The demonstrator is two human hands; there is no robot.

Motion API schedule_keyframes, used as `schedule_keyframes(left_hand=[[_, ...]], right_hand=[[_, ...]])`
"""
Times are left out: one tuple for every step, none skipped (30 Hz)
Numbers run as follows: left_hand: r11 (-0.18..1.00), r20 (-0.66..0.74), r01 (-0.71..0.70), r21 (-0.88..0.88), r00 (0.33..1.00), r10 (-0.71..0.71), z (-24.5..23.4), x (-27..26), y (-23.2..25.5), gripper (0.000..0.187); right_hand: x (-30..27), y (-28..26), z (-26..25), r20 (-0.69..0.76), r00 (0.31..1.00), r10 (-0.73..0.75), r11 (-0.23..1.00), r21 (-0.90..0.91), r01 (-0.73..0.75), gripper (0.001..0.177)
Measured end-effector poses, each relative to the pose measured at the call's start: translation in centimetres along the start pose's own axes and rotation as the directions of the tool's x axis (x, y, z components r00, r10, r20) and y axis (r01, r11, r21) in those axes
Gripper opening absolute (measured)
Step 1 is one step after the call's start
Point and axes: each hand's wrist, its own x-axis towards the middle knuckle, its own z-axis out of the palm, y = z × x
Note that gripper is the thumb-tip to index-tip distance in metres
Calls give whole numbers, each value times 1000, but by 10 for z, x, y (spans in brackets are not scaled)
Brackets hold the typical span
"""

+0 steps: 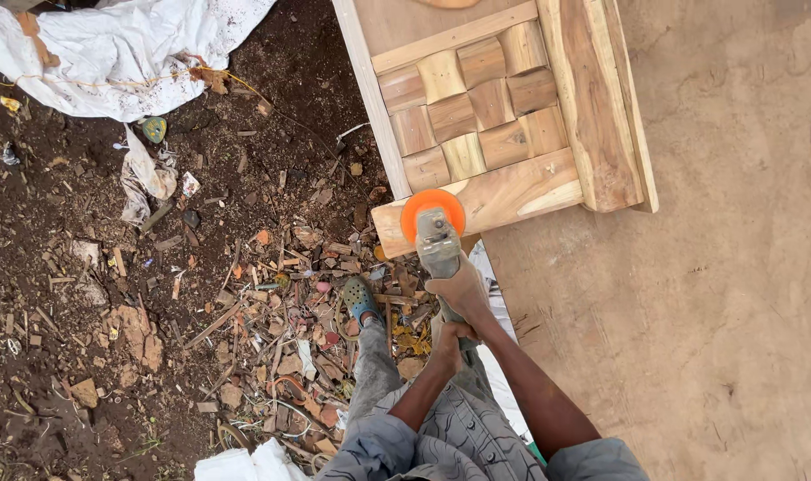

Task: The person uses an angle grinder with an orange sanding disc to smooth the surface of a wooden decorative panel featuring a heart and geometric patterns. The person moves the tool across the panel's surface and edges while another person works nearby.

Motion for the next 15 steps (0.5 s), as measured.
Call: schedule_keyframes(left_hand=[[999,-34,-30,-39,999,28,-10,0,-4,20],[995,-68,-61,-78,996,55,-20,-5,-9,19],[988,-78,-80,-135,995,69,-27,-9,-13,18],[977,-89,-98,-191,993,83,-29,-5,-11,18],[962,-105,-119,-246,990,95,-28,1,-7,17],[986,-72,-100,-137,993,91,-25,5,-5,19],[996,-41,-81,-27,996,80,-18,11,-3,21],[994,-11,-64,84,998,65,-8,20,0,24],[995,18,-46,87,999,44,4,23,-2,20],[996,47,-27,91,999,23,21,35,-2,21],[992,109,-10,127,994,-4,34,39,-7,20],[987,170,4,163,985,-32,48,45,-12,20],[987,261,-50,151,965,9,61,49,-19,19],[986,348,-102,129,936,51,70,46,-27,19],[982,414,-155,107,905,98,88,56,-24,16]], right_hand=[[-1,-5,7,44,999,19,998,-54,-17,68],[-6,-10,14,87,995,41,994,-108,-31,71],[-11,-13,18,129,989,66,986,-163,-45,74],[-8,-16,18,117,991,59,986,-164,-39,74],[-2,-20,17,109,993,52,986,-163,-34,74],[1,-20,13,101,994,46,986,-163,-29,75],[4,-19,6,52,998,23,997,-77,-19,71],[10,-16,-7,0,1000,4,1000,9,-4,67],[10,-11,-20,-49,999,0,996,93,5,64],[18,-5,-37,-75,997,32,984,180,-18,59],[18,6,-53,-101,991,93,961,269,-63,54],[25,15,-64,-102,989,111,909,412,-60,47],[29,28,-77,-123,986,116,923,379,-61,44],[27,40,-87,-143,982,121,936,345,-65,41],[34,44,-97,-143,982,126,926,373,-65,42]])
